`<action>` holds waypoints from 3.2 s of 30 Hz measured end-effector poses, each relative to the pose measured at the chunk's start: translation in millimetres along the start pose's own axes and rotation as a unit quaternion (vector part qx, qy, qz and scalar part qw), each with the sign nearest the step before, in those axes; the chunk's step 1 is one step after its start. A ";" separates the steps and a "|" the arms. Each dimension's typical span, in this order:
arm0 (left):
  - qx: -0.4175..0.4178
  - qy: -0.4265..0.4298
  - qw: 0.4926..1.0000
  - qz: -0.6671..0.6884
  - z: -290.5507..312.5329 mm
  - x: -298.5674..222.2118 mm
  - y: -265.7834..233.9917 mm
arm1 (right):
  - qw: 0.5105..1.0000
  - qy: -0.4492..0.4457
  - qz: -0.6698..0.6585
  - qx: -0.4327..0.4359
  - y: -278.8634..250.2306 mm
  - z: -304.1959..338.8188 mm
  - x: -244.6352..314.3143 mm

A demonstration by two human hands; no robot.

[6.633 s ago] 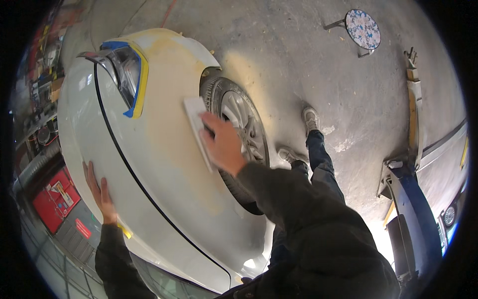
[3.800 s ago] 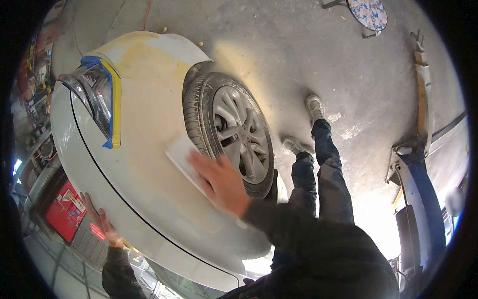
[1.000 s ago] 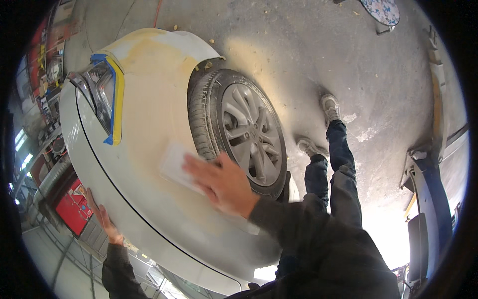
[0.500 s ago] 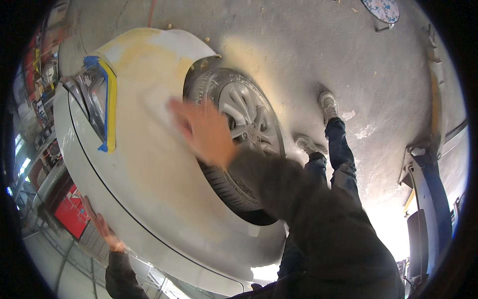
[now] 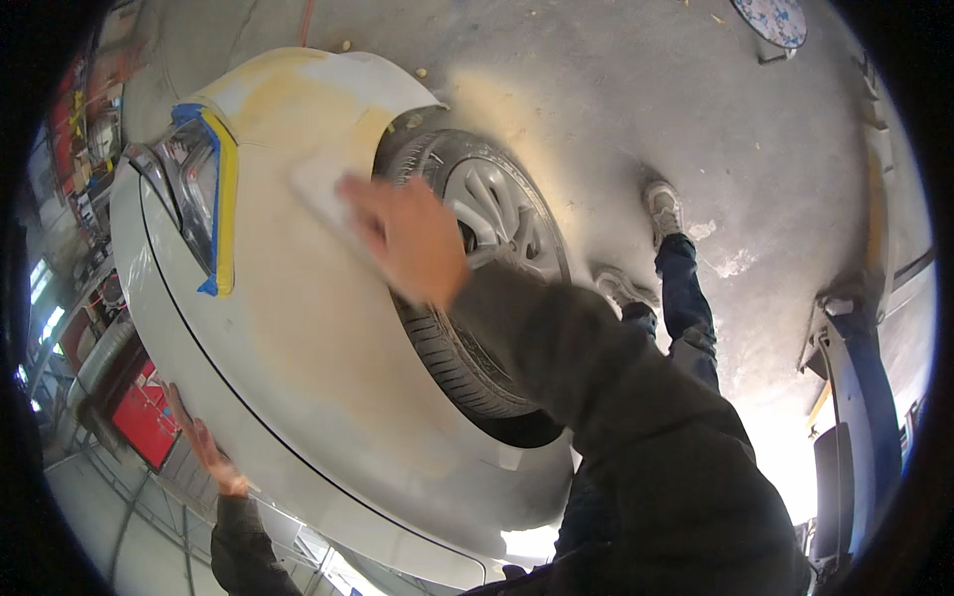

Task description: The person sands the front fender of a white car using a sanding block. They repeatedly rub the surface and periodically touch the panel with their hand to check smoothness.

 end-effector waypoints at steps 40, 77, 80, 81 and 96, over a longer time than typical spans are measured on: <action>-0.022 -0.038 0.999 0.010 16.0 7.3 0.1 | 0.997 -0.059 -0.044 0.031 -30.2 90.7 35.1; 0.248 0.246 0.816 -0.461 -93.7 -183.7 296.8 | 0.997 0.055 0.051 0.018 -257.1 197.1 13.5; 0.226 0.215 0.839 -0.446 -59.9 -196.2 282.9 | 0.998 0.054 0.036 0.009 -254.6 207.8 22.9; 0.216 0.204 0.850 -0.434 -47.6 -198.1 277.1 | 0.998 0.055 0.029 0.006 -252.3 212.0 27.9; 0.146 0.157 0.942 -0.257 130.9 -234.8 205.8 | 0.999 0.018 -0.024 -0.021 -221.6 276.1 51.3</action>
Point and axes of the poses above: each hand's wrist, its own z-axis away from the middle knuckle, its own y-axis out of the palm, x = y × z, the point moved 1 cm from there along -z, towards the middle knuckle, and after that the axes turned 12 degrees about -x, right-handed, at the moved point
